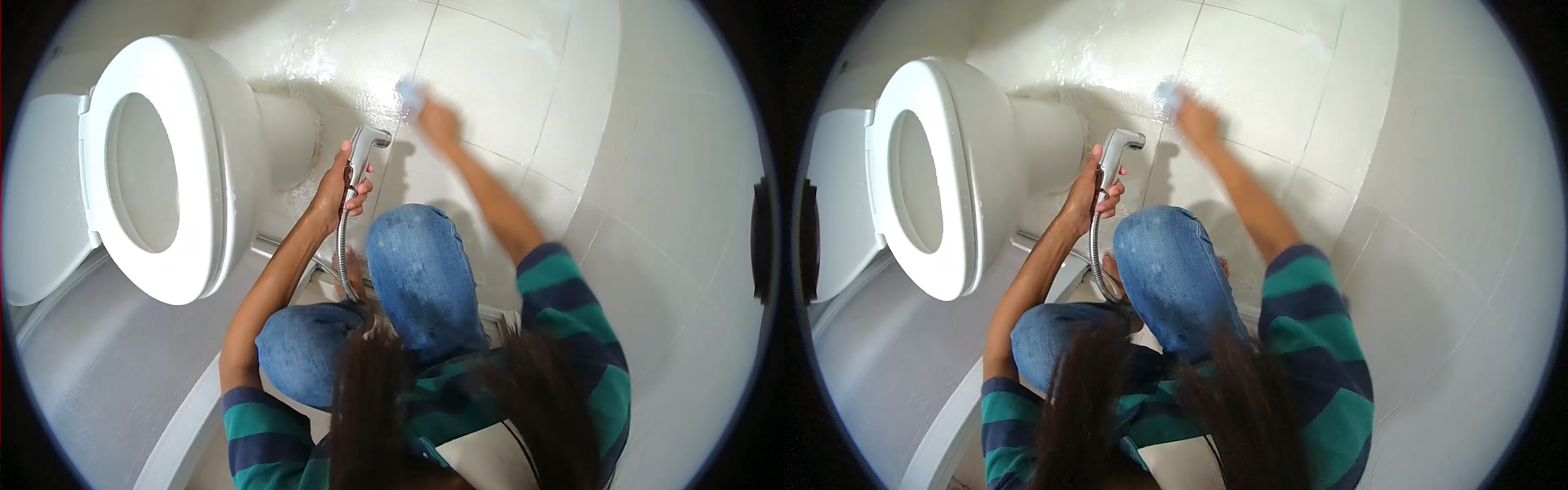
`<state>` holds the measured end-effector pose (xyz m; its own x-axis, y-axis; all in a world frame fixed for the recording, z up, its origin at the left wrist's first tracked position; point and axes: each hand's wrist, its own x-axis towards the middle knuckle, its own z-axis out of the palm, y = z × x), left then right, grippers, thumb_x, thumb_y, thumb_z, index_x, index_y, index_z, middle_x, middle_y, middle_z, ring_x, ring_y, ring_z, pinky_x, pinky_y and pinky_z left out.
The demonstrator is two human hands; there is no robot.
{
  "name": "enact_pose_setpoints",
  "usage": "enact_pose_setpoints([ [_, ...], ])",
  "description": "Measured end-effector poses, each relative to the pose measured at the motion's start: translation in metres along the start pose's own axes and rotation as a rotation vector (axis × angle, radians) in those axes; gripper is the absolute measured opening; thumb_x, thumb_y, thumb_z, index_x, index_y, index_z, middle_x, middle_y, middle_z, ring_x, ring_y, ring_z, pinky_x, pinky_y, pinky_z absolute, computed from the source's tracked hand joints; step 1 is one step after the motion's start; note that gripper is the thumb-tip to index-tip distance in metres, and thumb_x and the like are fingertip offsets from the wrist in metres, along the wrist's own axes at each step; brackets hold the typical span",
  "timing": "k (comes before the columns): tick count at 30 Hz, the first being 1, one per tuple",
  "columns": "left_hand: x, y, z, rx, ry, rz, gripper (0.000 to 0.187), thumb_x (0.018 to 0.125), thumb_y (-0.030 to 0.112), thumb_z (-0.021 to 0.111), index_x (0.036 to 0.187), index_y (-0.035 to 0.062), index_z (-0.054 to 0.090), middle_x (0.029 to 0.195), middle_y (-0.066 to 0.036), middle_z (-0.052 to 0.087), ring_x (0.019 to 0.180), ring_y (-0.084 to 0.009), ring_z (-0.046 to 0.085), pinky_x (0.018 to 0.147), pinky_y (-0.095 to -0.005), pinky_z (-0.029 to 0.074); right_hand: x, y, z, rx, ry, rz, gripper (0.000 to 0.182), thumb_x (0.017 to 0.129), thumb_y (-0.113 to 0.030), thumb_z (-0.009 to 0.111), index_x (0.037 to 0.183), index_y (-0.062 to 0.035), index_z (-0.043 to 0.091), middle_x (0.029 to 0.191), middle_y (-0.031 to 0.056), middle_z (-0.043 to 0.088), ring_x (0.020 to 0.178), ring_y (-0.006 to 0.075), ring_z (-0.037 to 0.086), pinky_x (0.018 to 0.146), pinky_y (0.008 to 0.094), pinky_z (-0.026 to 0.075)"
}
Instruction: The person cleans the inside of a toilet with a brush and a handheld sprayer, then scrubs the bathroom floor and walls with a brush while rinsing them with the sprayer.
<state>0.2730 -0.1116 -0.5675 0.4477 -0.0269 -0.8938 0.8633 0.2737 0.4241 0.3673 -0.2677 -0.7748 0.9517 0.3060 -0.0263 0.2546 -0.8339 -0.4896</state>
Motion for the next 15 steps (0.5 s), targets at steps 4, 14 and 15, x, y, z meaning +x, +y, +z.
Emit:
enact_pose_setpoints([
  [4, -0.018, -0.006, -0.017, -0.025, -0.039, -0.03, 0.063, 0.082, 0.068, 0.028, 0.092, 0.0083, 0.047, 0.053, 0.003, 0.04, 0.032, -0.0047, 0.025, 0.033, -0.0212, 0.023, -0.17, -0.039, -0.029, 0.389, -0.122, -0.402, 0.055, 0.08, -0.045, 0.054, 0.125, -0.0134, 0.045, 0.107, 0.0126, 0.059, 0.089, 0.027, 0.061, 0.074, 0.0393, 0.048],
  [14, 0.03, -0.026, -0.068, -0.276, -0.246, -0.052, 0.055, 0.082, 0.063, 0.035, 0.078, 0.0095, 0.047, 0.05, 0.0, 0.042, 0.032, -0.0087, 0.028, 0.032, -0.024, 0.025, -0.068, -0.013, -0.066, -0.152, 0.07, 0.42, 0.074, 0.068, -0.063, 0.057, 0.116, -0.0077, 0.047, 0.068, 0.0178, 0.061, 0.064, 0.0327, 0.062, 0.056, 0.0421, 0.047],
  [15, 0.03, -0.038, -0.062, -0.478, -0.196, 0.009, 0.054, 0.082, 0.063, 0.037, 0.078, 0.0094, 0.046, 0.05, 0.0, 0.043, 0.032, -0.0092, 0.028, 0.032, -0.0242, 0.025, -0.094, -0.05, -0.045, -0.111, 0.09, 0.169, 0.067, 0.069, -0.059, 0.059, 0.115, -0.0103, 0.049, 0.064, 0.016, 0.061, 0.059, 0.0307, 0.061, 0.052, 0.0409, 0.047],
])
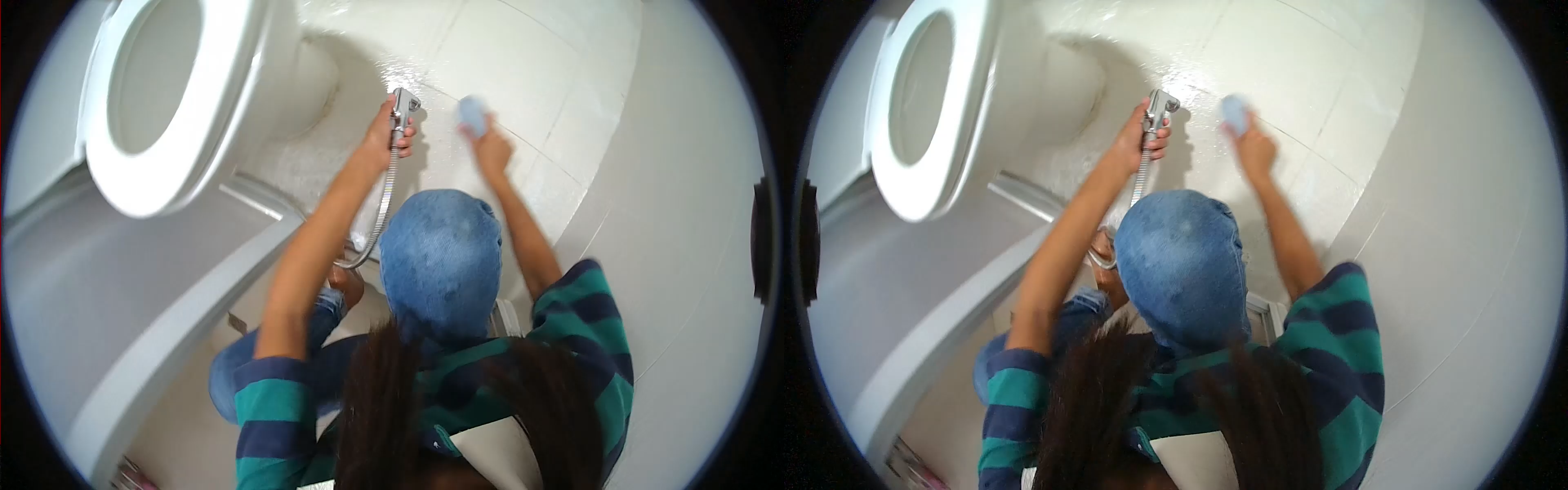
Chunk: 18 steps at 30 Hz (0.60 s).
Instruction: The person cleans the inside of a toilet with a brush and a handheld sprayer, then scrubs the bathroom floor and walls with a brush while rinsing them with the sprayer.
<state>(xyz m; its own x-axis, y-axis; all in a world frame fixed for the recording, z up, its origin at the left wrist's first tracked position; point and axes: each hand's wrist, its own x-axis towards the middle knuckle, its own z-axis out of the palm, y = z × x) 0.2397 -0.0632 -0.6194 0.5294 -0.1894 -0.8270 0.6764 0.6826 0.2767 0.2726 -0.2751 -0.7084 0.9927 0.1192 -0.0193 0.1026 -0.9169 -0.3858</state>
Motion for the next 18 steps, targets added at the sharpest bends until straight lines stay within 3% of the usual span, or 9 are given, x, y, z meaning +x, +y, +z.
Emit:
enact_pose_setpoints([
  [1, 0.001, -0.015, 0.002, -0.198, 0.042, 0.1, 0.054, 0.081, 0.062, 0.038, 0.077, 0.0092, 0.046, 0.05, 0.0, 0.043, 0.031, -0.0097, 0.029, 0.032, -0.0243, 0.025, -0.018, -0.023, 0.01, 0.069, 0.022, -0.256, 0.06, 0.07, -0.054, 0.061, 0.113, -0.0129, 0.051, 0.061, 0.0142, 0.06, 0.054, 0.0288, 0.06, 0.048, 0.0397, 0.046],
  [4, -0.024, -0.07, -0.024, -0.409, 0.201, 0.384, 0.05, 0.08, 0.059, 0.045, 0.076, 0.0087, 0.046, 0.048, -0.002, 0.043, 0.031, -0.0111, 0.032, 0.03, -0.0265, 0.026, -0.017, -0.062, 0.017, 0.125, -0.138, -0.32, 0.058, 0.071, -0.049, 0.063, 0.114, -0.0131, 0.051, 0.064, 0.015, 0.061, 0.053, 0.0289, 0.06, 0.046, 0.0395, 0.046],
  [7, -0.028, -0.113, -0.053, -0.24, 0.61, 0.518, 0.047, 0.08, 0.055, 0.05, 0.078, 0.0088, 0.044, 0.051, -0.003, 0.043, 0.031, -0.0103, 0.033, 0.029, -0.0262, 0.028, 0.005, -0.061, 0.024, 0.157, -0.126, -0.261, 0.056, 0.073, -0.049, 0.062, 0.114, -0.0133, 0.05, 0.058, 0.0124, 0.06, 0.052, 0.0297, 0.059, 0.046, 0.0388, 0.044],
  [9, -0.04, -0.119, -0.046, -0.118, 0.739, 0.586, 0.046, 0.08, 0.054, 0.051, 0.079, 0.009, 0.042, 0.052, -0.003, 0.042, 0.033, -0.0091, 0.034, 0.03, -0.0245, 0.028, -0.029, -0.038, 0.017, 0.147, -0.263, -0.332, 0.055, 0.074, -0.044, 0.063, 0.118, -0.0125, 0.048, 0.072, 0.015, 0.063, 0.054, 0.0304, 0.059, 0.049, 0.0385, 0.045],
  [11, -0.014, -0.131, -0.071, -0.063, 0.785, 0.717, 0.045, 0.082, 0.053, 0.051, 0.081, 0.0089, 0.041, 0.054, -0.003, 0.042, 0.034, -0.0079, 0.034, 0.031, -0.0225, 0.028, -0.075, -0.003, 0.022, 0.102, -0.491, -0.472, 0.054, 0.076, -0.037, 0.062, 0.122, -0.0131, 0.046, 0.074, 0.0168, 0.063, 0.053, 0.031, 0.059, 0.049, 0.0381, 0.044],
  [13, -0.012, -0.144, -0.08, -0.079, 0.777, 0.787, 0.044, 0.083, 0.051, 0.049, 0.082, 0.0086, 0.041, 0.055, -0.002, 0.042, 0.035, -0.0072, 0.033, 0.032, -0.0212, 0.028, -0.111, 0.063, 0.08, 0.066, -0.694, -0.82, 0.052, 0.074, -0.026, 0.057, 0.123, -0.0124, 0.046, 0.077, 0.0164, 0.063, 0.061, 0.0316, 0.06, 0.058, 0.0411, 0.046],
  [15, -0.03, -0.133, -0.065, -0.15, 0.681, 0.865, 0.042, 0.085, 0.05, 0.048, 0.082, 0.008, 0.042, 0.057, -0.003, 0.043, 0.036, -0.0068, 0.033, 0.033, -0.0207, 0.028, -0.101, 0.075, 0.113, 0.363, -0.746, -0.86, 0.053, 0.075, -0.031, 0.057, 0.123, -0.0105, 0.045, 0.077, 0.0169, 0.062, 0.067, 0.0317, 0.06, 0.063, 0.0428, 0.045],
  [16, -0.036, -0.127, -0.066, -0.202, 0.7, 0.851, 0.04, 0.087, 0.047, 0.045, 0.086, 0.0069, 0.043, 0.057, -0.003, 0.044, 0.035, -0.008, 0.035, 0.032, -0.021, 0.029, -0.075, 0.041, 0.106, 0.264, -0.578, -1.064, 0.052, 0.077, -0.033, 0.055, 0.122, -0.0095, 0.044, 0.078, 0.017, 0.062, 0.069, 0.0322, 0.06, 0.065, 0.0438, 0.045],
  [18, -0.053, -0.115, -0.072, -0.374, 0.66, 0.846, 0.04, 0.087, 0.047, 0.044, 0.088, 0.0064, 0.044, 0.055, -0.003, 0.043, 0.034, -0.0089, 0.036, 0.031, -0.0212, 0.028, -0.028, -0.077, 0.057, -0.031, -0.49, -0.935, 0.052, 0.079, -0.036, 0.056, 0.121, -0.0082, 0.044, 0.078, 0.0165, 0.063, 0.069, 0.0327, 0.061, 0.062, 0.044, 0.045],
])
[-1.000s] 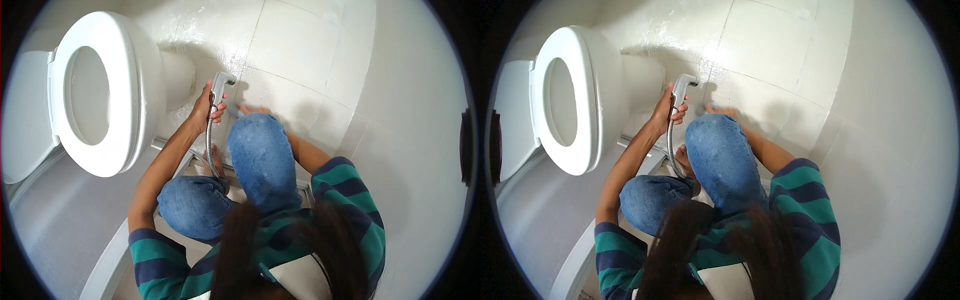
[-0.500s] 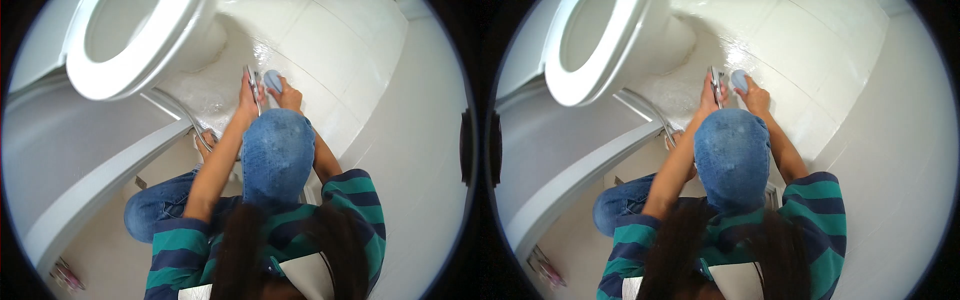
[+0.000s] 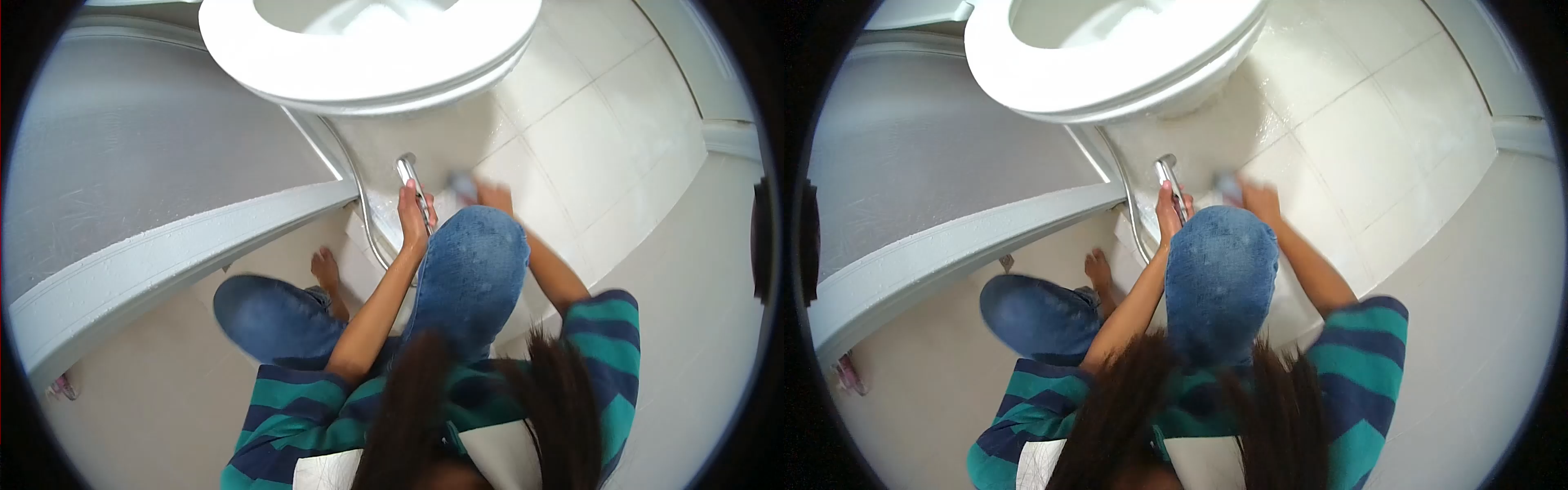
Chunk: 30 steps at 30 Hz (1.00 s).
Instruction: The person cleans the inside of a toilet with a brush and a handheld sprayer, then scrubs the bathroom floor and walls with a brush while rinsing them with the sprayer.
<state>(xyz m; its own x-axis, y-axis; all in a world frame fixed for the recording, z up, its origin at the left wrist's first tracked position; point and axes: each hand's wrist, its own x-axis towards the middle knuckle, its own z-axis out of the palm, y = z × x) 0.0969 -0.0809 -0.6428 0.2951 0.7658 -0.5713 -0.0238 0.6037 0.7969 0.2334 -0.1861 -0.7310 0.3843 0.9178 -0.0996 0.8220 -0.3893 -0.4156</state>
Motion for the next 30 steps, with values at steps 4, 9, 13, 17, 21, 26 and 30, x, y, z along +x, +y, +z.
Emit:
enact_pose_setpoints([
  [4, 0.016, 0.016, -0.024, -0.171, -0.005, -0.07, 0.044, 0.087, 0.05, 0.04, 0.09, 0.0063, 0.044, 0.053, -0.003, 0.043, 0.031, -0.0106, 0.034, 0.029, -0.0233, 0.028, 0.114, -0.053, 0.034, 0.217, 0.297, 0.228, 0.052, 0.073, -0.043, 0.062, 0.113, -0.0115, 0.049, 0.067, 0.0149, 0.062, 0.059, 0.0334, 0.06, 0.051, 0.0412, 0.046],
  [9, 0.033, 0.052, -0.048, 0.058, -0.224, -0.256, 0.055, 0.084, 0.06, 0.036, 0.089, 0.0053, 0.044, 0.05, -0.002, 0.041, 0.031, -0.0093, 0.03, 0.03, -0.0236, 0.024, 0.044, -0.075, 0.075, 0.383, 0.572, -0.273, 0.038, 0.075, -0.034, 0.061, 0.105, -0.0121, 0.056, 0.086, 0.0146, 0.063, 0.071, 0.0316, 0.062, 0.064, 0.0416, 0.049],
  [13, 0.029, 0.075, -0.033, 0.321, -0.41, -0.35, 0.058, 0.086, 0.06, 0.032, 0.094, 0.0046, 0.046, 0.053, -0.002, 0.041, 0.033, -0.0072, 0.03, 0.031, -0.0245, 0.024, -0.019, 0.095, -0.019, 0.25, 0.545, 1.035, 0.064, 0.072, -0.063, 0.054, 0.093, -0.0022, 0.052, 0.059, 0.0152, 0.059, 0.053, 0.0299, 0.059, 0.049, 0.0415, 0.046],
  [17, 0.021, 0.079, -0.003, 0.305, -0.581, -0.261, 0.059, 0.087, 0.058, 0.03, 0.096, 0.0033, 0.049, 0.055, -0.001, 0.041, 0.034, -0.0071, 0.03, 0.036, -0.0235, 0.026, -0.166, 0.07, 0.02, 0.1, 0.727, 1.262, 0.075, 0.073, -0.061, 0.054, 0.118, -0.0009, 0.047, 0.059, 0.016, 0.059, 0.055, 0.0312, 0.059, 0.049, 0.0427, 0.045],
  [21, -0.017, 0.083, -0.005, 0.196, -0.634, -0.254, 0.059, 0.086, 0.058, 0.034, 0.097, 0.0019, 0.049, 0.059, -0.002, 0.04, 0.035, -0.0075, 0.028, 0.037, -0.0236, 0.026, -0.296, -0.062, 0.071, 0.145, 0.634, 0.432, 0.066, 0.071, -0.058, 0.059, 0.115, -0.0085, 0.053, 0.057, 0.0161, 0.058, 0.051, 0.032, 0.058, 0.047, 0.0408, 0.045],
  [26, -0.008, 0.098, -0.011, 0.121, -0.674, -0.337, 0.06, 0.086, 0.056, 0.036, 0.102, -0.0003, 0.047, 0.061, -0.003, 0.04, 0.036, -0.0073, 0.028, 0.037, -0.0224, 0.025, -0.354, -0.002, 0.019, 0.11, 0.443, 1.502, 0.068, 0.071, -0.061, 0.057, 0.112, -0.0075, 0.053, 0.058, 0.0121, 0.058, 0.053, 0.0258, 0.06, 0.047, 0.0394, 0.045],
  [30, -0.005, 0.1, -0.024, 0.149, -0.685, -0.321, 0.059, 0.087, 0.056, 0.033, 0.1, -0.0003, 0.047, 0.06, -0.002, 0.039, 0.036, -0.0074, 0.028, 0.036, -0.0222, 0.024, -0.287, -0.101, 0.067, 0.278, 0.48, 0.522, 0.059, 0.069, -0.051, 0.066, 0.113, -0.0137, 0.053, 0.083, 0.0114, 0.065, 0.061, 0.0269, 0.063, 0.051, 0.0338, 0.048],
])
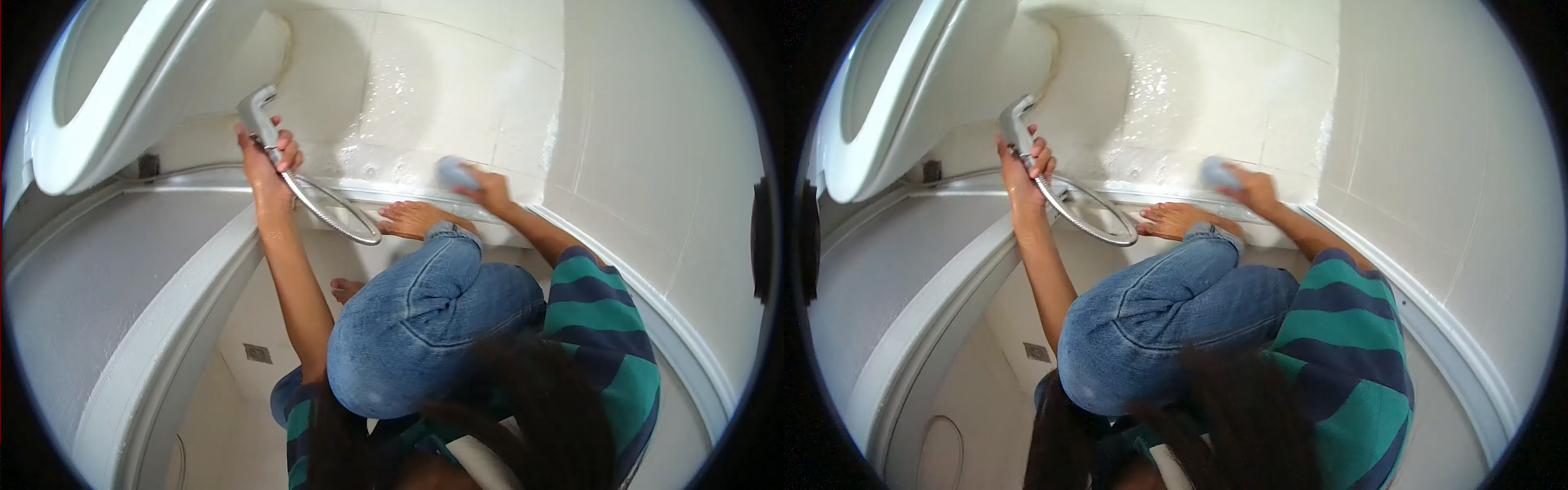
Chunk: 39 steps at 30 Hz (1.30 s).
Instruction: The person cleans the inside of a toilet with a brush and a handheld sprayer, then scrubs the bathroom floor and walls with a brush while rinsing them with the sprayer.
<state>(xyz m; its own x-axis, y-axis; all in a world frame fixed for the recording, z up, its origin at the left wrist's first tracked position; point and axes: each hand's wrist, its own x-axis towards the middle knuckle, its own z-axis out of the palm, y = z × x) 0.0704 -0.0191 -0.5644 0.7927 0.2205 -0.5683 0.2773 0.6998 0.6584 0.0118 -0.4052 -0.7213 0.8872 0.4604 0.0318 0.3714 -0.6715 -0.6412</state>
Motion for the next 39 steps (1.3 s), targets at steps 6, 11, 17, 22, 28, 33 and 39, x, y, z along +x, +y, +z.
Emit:
enact_pose_setpoints([
  [6, -0.011, 0.001, 0.026, -0.066, 0.131, 0.015, 0.06, 0.086, 0.06, 0.032, 0.094, 0.0033, 0.049, 0.053, -0.002, 0.041, 0.032, -0.0081, 0.029, 0.032, -0.0219, 0.021, 0.222, -0.175, 0.107, 0.088, -0.365, -0.23, 0.048, 0.073, -0.033, 0.062, 0.114, -0.014, 0.046, 0.079, 0.0132, 0.062, 0.067, 0.0307, 0.061, 0.061, 0.0405, 0.047],
  [11, -0.025, 0.002, 0.039, 0.0, 0.259, 0.055, 0.063, 0.082, 0.065, 0.032, 0.092, 0.0056, 0.05, 0.051, 0.0, 0.041, 0.031, -0.0078, 0.029, 0.031, -0.0221, 0.025, 0.236, -0.156, 0.15, 0.234, -0.457, -0.4, 0.05, 0.067, -0.037, 0.065, 0.112, -0.0194, 0.055, 0.076, 0.0128, 0.062, 0.067, 0.0317, 0.061, 0.063, 0.0405, 0.047],
  [17, -0.017, -0.009, 0.032, -0.127, 0.37, 0.061, 0.067, 0.083, 0.067, 0.024, 0.093, 0.006, 0.049, 0.051, 0.0, 0.04, 0.032, -0.0068, 0.027, 0.032, -0.0209, 0.021, 0.391, -0.056, 0.06, -0.202, -0.072, 0.037, 0.064, 0.071, -0.053, 0.061, 0.112, -0.0049, 0.051, 0.059, 0.0159, 0.06, 0.05, 0.0317, 0.059, 0.042, 0.042, 0.044],
  [22, -0.019, -0.019, 0.035, 0.058, 0.453, -0.067, 0.062, 0.086, 0.061, 0.026, 0.097, 0.0059, 0.051, 0.058, 0.0, 0.048, 0.038, -0.0058, 0.036, 0.036, -0.0217, 0.027, 0.388, -0.19, 0.184, 0.114, -0.575, -0.609, 0.054, 0.074, -0.031, 0.06, 0.12, -0.0067, 0.045, 0.093, 0.0221, 0.057, 0.084, 0.035, 0.057, 0.07, 0.0414, 0.046],
  [28, -0.029, -0.021, 0.025, -0.069, 0.394, -0.081, 0.061, 0.087, 0.061, 0.026, 0.097, 0.0059, 0.051, 0.059, 0.0, 0.049, 0.039, -0.0058, 0.036, 0.037, -0.0217, 0.028, 0.441, -0.267, 0.236, 0.075, -0.317, -0.426, 0.05, 0.074, -0.021, 0.06, 0.118, -0.0041, 0.045, 0.108, 0.0235, 0.054, 0.1, 0.0373, 0.052, 0.083, 0.0437, 0.043],
  [33, -0.034, -0.014, 0.018, -0.167, 0.374, -0.086, 0.06, 0.087, 0.06, 0.027, 0.097, 0.006, 0.051, 0.06, 0.0, 0.049, 0.04, -0.0058, 0.037, 0.037, -0.0217, 0.028, 0.443, -0.248, 0.246, 0.076, -0.3, -0.565, 0.051, 0.073, -0.021, 0.061, 0.118, -0.0036, 0.045, 0.107, 0.0229, 0.055, 0.098, 0.0371, 0.053, 0.082, 0.0434, 0.044],
  [39, -0.035, -0.014, 0.021, -0.237, 0.391, -0.1, 0.06, 0.087, 0.06, 0.027, 0.097, 0.006, 0.051, 0.061, 0.0, 0.05, 0.041, -0.0058, 0.038, 0.038, -0.0217, 0.028, 0.48, -0.41, 0.315, 0.161, -0.362, -0.666, 0.052, 0.072, -0.021, 0.062, 0.118, -0.0029, 0.046, 0.105, 0.0222, 0.055, 0.095, 0.0368, 0.054, 0.081, 0.043, 0.044],
])
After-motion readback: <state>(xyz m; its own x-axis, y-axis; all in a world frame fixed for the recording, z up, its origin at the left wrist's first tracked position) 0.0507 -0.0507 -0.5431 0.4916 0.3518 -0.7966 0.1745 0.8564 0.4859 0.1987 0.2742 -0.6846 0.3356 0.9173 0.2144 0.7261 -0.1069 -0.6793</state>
